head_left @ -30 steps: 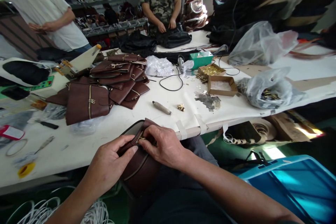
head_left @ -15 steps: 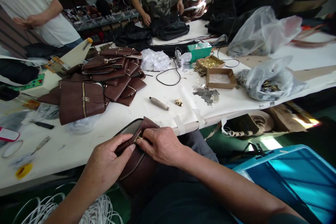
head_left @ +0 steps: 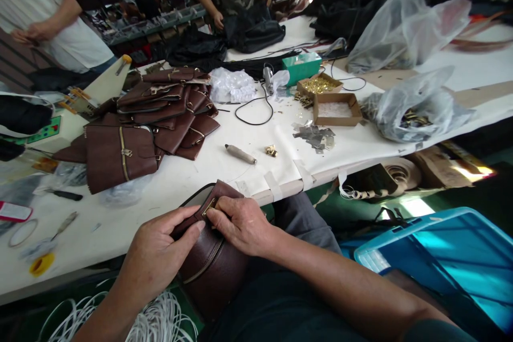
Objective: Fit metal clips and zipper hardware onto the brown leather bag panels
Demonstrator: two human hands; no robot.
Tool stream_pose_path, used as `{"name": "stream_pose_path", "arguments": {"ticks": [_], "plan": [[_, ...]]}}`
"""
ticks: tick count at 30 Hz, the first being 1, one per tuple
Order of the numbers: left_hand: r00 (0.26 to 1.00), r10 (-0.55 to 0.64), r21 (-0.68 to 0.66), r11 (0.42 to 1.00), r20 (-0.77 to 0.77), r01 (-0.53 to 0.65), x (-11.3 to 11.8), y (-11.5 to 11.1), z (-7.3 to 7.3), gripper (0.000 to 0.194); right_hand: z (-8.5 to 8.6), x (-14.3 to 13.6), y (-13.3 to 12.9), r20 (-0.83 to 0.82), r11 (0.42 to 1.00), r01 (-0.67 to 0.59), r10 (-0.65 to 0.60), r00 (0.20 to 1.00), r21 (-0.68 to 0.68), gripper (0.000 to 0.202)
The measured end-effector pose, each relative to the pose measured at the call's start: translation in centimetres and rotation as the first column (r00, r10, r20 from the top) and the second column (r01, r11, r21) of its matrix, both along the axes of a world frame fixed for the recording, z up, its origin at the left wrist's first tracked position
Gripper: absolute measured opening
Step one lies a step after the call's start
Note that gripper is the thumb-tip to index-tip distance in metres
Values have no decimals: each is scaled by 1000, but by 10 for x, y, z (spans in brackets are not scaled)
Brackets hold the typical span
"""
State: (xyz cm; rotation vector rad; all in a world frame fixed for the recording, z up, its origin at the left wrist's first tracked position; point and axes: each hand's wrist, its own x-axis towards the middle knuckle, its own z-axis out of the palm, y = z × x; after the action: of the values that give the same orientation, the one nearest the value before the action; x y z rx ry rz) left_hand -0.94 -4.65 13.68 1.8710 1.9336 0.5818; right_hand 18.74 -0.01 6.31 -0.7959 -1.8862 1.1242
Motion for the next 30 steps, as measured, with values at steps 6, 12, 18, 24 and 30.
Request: {"name": "stream_pose_path", "arguments": {"ticks": [6, 12, 18, 24, 30], "plan": [[1000, -3, 15, 1000, 19, 3, 2, -2, -3, 38, -2, -2, -3, -70, 994, 13, -21, 997, -108, 35], [994, -45, 72, 997, 104, 37, 7, -5, 1, 29, 3, -8, -5, -137, 979, 22, -51, 989, -204, 38], [990, -131, 171, 978, 42, 122, 9, -10, 20, 25, 8, -18, 3, -288, 896, -2, -140, 947, -443, 37], [949, -57, 299, 942, -310, 154, -2, -40, 45, 29, 22, -57, -9, -449, 824, -152, -135, 883, -545, 37], [853, 77, 181, 983, -516, 21, -8, -70, 58, 57, 40, -93, -24, -609, 748, -390, -23, 793, -537, 40]]}}
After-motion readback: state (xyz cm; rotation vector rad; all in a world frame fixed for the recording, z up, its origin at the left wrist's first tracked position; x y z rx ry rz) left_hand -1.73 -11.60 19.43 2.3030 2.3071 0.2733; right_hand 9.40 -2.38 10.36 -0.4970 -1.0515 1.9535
